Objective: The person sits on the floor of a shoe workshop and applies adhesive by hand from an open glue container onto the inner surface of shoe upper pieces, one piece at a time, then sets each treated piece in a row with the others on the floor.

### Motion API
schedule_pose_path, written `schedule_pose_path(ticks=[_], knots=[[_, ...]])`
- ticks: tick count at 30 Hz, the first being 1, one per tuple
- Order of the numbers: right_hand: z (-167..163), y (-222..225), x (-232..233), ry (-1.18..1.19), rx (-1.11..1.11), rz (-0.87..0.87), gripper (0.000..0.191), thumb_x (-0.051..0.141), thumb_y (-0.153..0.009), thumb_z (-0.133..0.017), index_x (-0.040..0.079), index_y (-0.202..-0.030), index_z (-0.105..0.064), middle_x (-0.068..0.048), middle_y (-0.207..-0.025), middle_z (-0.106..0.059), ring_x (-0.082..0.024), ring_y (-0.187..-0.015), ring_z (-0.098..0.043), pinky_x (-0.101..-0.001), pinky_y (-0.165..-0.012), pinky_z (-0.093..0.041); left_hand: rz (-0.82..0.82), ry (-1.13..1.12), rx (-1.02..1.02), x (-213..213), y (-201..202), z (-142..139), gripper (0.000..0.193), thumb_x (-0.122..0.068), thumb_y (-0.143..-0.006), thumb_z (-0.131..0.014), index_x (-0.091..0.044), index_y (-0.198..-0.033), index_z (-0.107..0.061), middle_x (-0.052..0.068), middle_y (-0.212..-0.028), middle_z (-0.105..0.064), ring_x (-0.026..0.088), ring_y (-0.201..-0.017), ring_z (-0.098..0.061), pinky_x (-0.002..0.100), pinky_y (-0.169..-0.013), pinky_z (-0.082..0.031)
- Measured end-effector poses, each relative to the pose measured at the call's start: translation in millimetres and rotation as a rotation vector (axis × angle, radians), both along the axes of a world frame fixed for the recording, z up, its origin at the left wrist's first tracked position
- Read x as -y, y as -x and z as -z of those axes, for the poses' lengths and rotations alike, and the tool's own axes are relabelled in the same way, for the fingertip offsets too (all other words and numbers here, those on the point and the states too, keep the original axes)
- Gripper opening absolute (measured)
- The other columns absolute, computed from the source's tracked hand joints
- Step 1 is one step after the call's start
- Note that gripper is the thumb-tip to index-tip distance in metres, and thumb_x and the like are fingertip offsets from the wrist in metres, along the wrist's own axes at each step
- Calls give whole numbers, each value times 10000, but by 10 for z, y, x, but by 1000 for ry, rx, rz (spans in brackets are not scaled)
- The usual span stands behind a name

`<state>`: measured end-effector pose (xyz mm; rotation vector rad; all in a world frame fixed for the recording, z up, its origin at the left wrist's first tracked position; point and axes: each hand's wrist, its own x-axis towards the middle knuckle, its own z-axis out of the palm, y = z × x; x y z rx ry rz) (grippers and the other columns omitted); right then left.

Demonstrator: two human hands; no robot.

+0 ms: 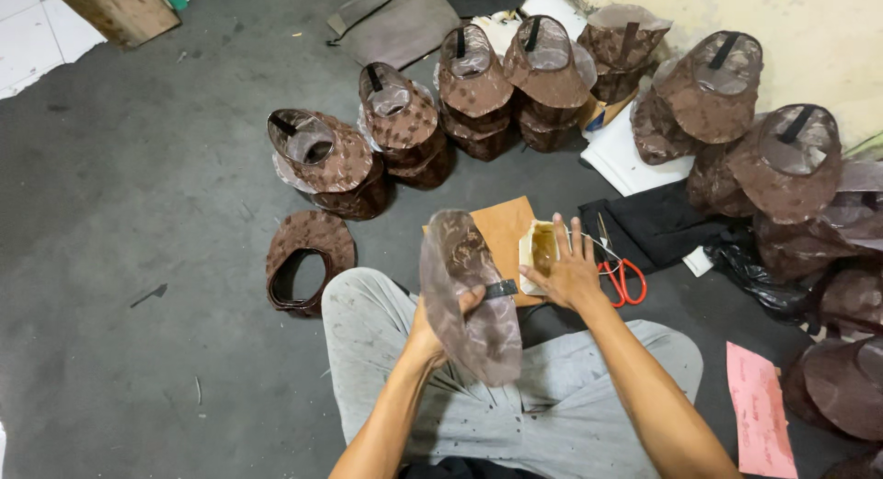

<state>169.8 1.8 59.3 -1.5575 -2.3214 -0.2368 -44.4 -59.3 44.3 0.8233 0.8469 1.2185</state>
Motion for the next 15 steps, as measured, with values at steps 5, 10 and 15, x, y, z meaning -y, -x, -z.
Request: schedule_pose_path(ticks=[5,10,15], knots=[[-65,-128,63,477,-16,196,683,636,-982,-369,131,-1101,-813,-186,-1650,-241,-432,-1522,-168,-563,-1199,-161,-60,-38,-182,-57,2,98,748,-31,-947,-708,-23,-1579,-308,85,-1528,-504,166,-1395,-475,297,-1167,-370],[-111,-306,366,553,-283,215,724,611,-1037,-316,74,-1016,-801,-85,-1392,-631,-314,-1412,-496,-446,-1224,-333,74,62,181,5,-45,141,797,6,-813,-760,-43,-1506,-371,107,-1407,-559,193,-1300,-535,348,-1140,-420],[-250,-308,724,351,-1128,-298,907,687,-1086,-149,-14,-1185,-715,-169,-1220,-588,-292,-1226,-539,-409,-1160,-345,-102,-183,-54,-53,-145,99,645,62,-853,-767,11,-1429,-480,115,-1354,-591,182,-1248,-565,337,-1097,-449]])
